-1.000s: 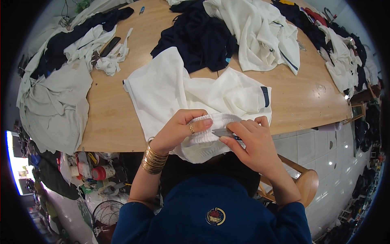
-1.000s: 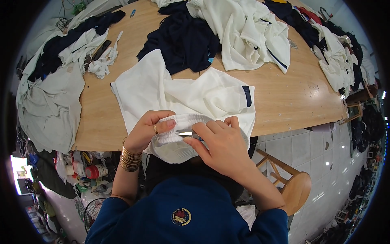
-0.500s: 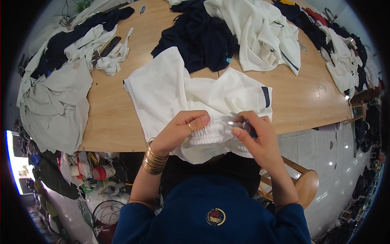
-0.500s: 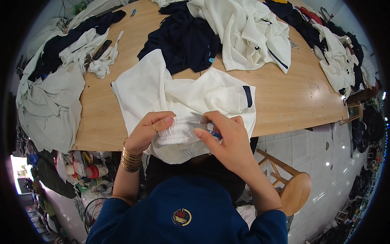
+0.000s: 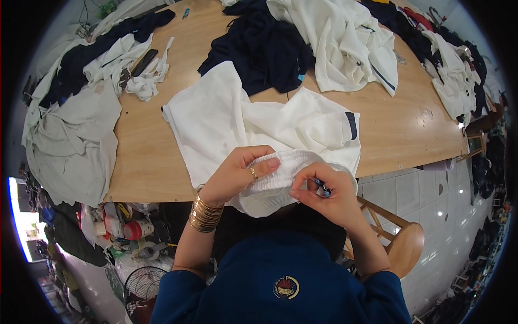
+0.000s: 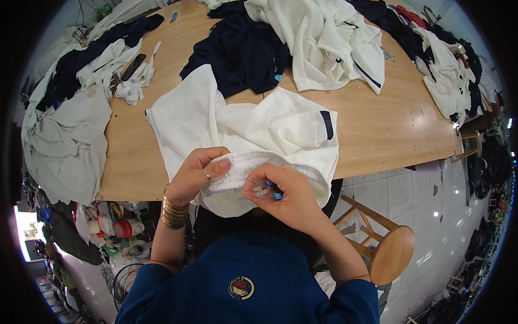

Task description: Trimming loose threads from white shorts using a thread clipper.

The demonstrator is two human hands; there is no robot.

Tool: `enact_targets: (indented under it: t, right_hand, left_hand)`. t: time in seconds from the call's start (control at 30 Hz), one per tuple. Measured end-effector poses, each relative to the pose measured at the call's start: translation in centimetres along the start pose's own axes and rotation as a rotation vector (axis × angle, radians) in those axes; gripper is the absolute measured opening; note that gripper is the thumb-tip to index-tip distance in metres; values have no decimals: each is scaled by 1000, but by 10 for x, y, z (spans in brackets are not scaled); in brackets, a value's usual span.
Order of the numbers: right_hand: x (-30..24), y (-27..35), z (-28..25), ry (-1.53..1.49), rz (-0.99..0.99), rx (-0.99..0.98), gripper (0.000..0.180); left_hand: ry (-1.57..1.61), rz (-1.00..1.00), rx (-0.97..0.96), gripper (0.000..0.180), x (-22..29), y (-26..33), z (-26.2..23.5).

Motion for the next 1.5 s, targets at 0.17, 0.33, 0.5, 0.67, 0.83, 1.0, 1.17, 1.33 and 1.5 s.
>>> enact_targets:
  t: [0.17,0.33,0.5,0.67,0.83,1.0,1.17,1.33,1.5]
  right_hand:
    - [-6,-1,-3,-164,49,-24,16]
    - [-12,6,-3,92,-159,-46,21]
    - [15,-14,-40,92,22,166,22]
    - [49,-17,-64,-313,185,20,14]
    - [43,2,-121,-456,199,338,8]
    - [62,8,-135,-579,200,444,9]
    - [58,10,-138,-601,190,447,10]
    - [9,-22,-96,140,94,172,22]
    - [-9,-49,-22,-18,23,-217,27]
  left_hand:
    - [24,14,10,22,0,1,-3]
    - [-18,12,-2,21,1,1,-2]
    - [-68,58,-52,25,1,3,-6]
    - [-331,132,-136,18,28,6,-8]
    - [-473,114,-225,26,14,14,-27]
    - [-352,53,-214,32,19,21,-34]
    - [-256,7,-73,30,21,22,-42]
    - [-344,131,-44,29,26,4,-27]
    - [-352,250,-77,26,49,-14,-7]
Point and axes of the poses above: each hand's wrist, its own y-axis away from the middle knuckle, its own z-axis out of the palm, x = y × z, the point moved 10 cm from there along -y, towards the middle knuckle, and after that the axes turned 9 degrees about z, right-handed, at the moved point
